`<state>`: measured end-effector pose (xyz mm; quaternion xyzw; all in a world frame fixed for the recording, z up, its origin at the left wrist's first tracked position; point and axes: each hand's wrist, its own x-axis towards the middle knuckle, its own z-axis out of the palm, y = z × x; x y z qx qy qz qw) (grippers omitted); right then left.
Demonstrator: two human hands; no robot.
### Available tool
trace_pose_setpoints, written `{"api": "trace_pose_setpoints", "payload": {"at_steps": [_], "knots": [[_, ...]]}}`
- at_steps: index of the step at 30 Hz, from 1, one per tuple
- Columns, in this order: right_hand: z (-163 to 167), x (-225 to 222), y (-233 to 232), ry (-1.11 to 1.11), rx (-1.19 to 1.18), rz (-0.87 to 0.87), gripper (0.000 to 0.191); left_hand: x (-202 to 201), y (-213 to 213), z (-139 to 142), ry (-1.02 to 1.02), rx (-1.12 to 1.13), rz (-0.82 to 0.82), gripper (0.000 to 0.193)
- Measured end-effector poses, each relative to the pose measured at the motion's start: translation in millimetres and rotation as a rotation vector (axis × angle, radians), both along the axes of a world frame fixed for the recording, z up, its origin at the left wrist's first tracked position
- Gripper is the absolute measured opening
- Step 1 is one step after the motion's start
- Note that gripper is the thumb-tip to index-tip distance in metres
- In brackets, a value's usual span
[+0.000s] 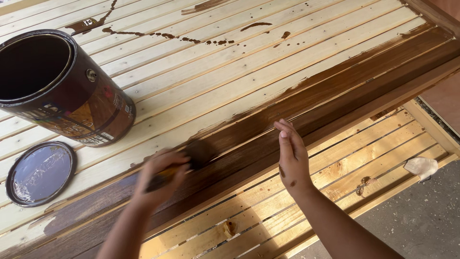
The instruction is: The person applies brown wood stain to a slatted wooden table top using a wide brush, brushing along the slats and edges. They periodically dip the brush into the open stain can resting on the table and continue coating untreated sections of the surface.
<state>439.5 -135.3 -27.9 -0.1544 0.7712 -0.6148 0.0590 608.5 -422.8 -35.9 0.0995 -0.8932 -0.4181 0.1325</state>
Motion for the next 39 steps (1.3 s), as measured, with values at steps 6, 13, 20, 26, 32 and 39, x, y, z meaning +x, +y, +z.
{"api": "trace_pose_setpoints", "payload": {"at_steps": [6,13,20,26,32,39], "knots": [[-4,6,-2,0.007,-0.003,0.003,0.048,86,-49,-3,-0.074,0.455,0.32,0.013],[-8,-4,23,-0.032,-0.014,-0.04,0.048,-23,16,-23,0.177,0.168,0.008,0.013],[-6,-25,53,-0.006,0.076,-0.071,0.048,-180,114,-17,0.499,0.186,-0.297,0.016],[4,-40,57,0.013,0.113,-0.042,0.047,-216,156,-8,0.474,0.104,-0.292,0.018],[-1,-37,38,0.071,0.137,0.011,0.047,-118,83,10,0.343,0.01,-0.326,0.02],[-17,-3,-14,0.1,0.111,0.122,0.045,35,-6,10,0.091,-0.077,-0.032,0.02]]}}
